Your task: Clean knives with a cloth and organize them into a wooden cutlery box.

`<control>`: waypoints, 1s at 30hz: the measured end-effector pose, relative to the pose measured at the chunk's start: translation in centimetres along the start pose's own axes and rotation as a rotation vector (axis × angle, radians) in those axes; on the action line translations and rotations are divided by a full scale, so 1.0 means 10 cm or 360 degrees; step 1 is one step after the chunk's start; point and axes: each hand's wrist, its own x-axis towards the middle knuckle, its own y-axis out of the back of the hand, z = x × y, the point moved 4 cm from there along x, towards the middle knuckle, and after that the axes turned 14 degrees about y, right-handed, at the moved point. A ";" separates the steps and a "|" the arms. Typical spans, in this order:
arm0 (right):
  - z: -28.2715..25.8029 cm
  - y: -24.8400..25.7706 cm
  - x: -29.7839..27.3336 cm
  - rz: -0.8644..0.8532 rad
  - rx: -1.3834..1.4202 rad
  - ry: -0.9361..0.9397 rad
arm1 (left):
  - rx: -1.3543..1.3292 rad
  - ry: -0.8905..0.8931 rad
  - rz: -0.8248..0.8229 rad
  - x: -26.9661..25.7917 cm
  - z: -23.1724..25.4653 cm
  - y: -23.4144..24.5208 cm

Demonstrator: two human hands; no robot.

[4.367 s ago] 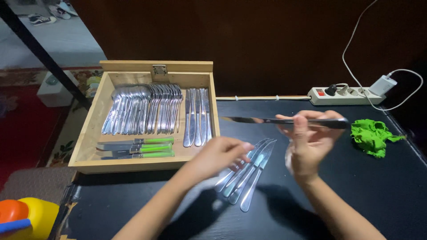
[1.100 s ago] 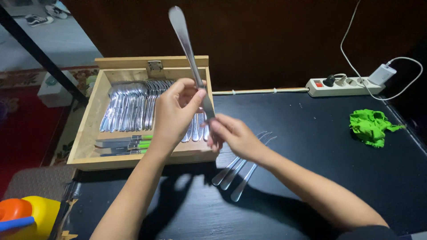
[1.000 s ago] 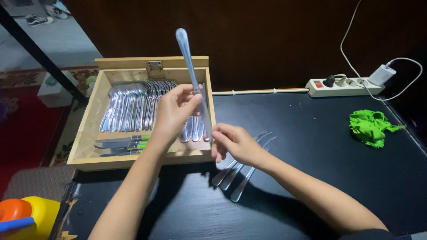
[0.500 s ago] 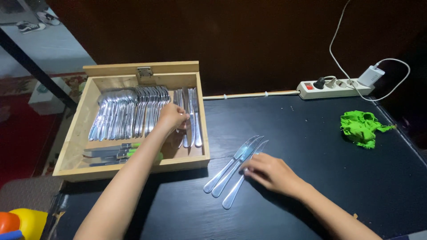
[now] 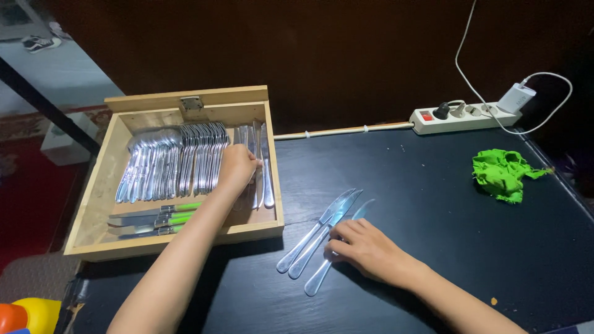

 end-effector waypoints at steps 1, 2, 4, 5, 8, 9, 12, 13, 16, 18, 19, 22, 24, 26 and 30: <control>0.00 -0.01 -0.01 0.0001 0.0001 -0.0003 | 0.0001 -0.0001 -0.0002 -0.02 0.04 0.01; 0.00 -0.02 -0.02 -0.0036 0.0022 -0.0026 | 0.0029 0.0078 -0.0017 -0.04 0.06 0.02; 0.01 -0.04 -0.02 -0.0073 0.0042 -0.0045 | 0.0055 0.0158 -0.0028 -0.05 0.07 0.04; 0.02 -0.06 -0.02 -0.0115 0.0078 -0.0064 | -0.0065 0.0204 -0.0084 -0.04 0.06 0.04; 0.04 -0.05 -0.01 -0.0160 0.0175 -0.0095 | -0.0273 0.0285 -0.0170 -0.07 0.05 0.07; 0.04 -0.03 -0.01 -0.0162 0.0235 -0.0110 | -0.0360 0.0318 -0.0203 -0.08 0.05 0.08; -0.01 0.04 0.00 -0.0099 0.0315 -0.0151 | -0.0604 0.0281 -0.0288 -0.03 0.04 0.15; -0.01 0.04 -0.01 -0.0100 0.0313 -0.0150 | -0.0605 0.0280 -0.0287 -0.12 0.12 0.27; -0.03 0.02 -0.02 -0.0122 0.0352 -0.0150 | -0.0727 0.0311 -0.0245 -0.42 0.28 0.66; -0.02 0.01 -0.03 -0.0030 0.0412 -0.0227 | -0.0866 0.0130 -0.0160 -0.69 0.37 0.93; 0.02 -0.01 -0.04 -0.0025 0.0412 -0.0225 | -0.0862 0.0127 -0.0157 -0.79 0.33 0.98; 0.17 -0.03 -0.04 0.0034 0.0654 -0.0562 | -0.1023 -0.0073 -0.0183 -1.11 0.30 1.11; 0.16 0.10 0.08 0.0270 0.0583 -0.0484 | -0.1142 0.0000 -0.0339 -1.35 0.29 1.11; 0.02 0.30 0.35 0.0379 0.0298 -0.0261 | -0.1016 -0.0032 -0.0578 -1.46 0.25 0.98; -0.12 0.37 0.69 0.0549 -0.0446 0.0535 | -0.0606 -0.0064 -0.1283 -1.88 0.44 0.88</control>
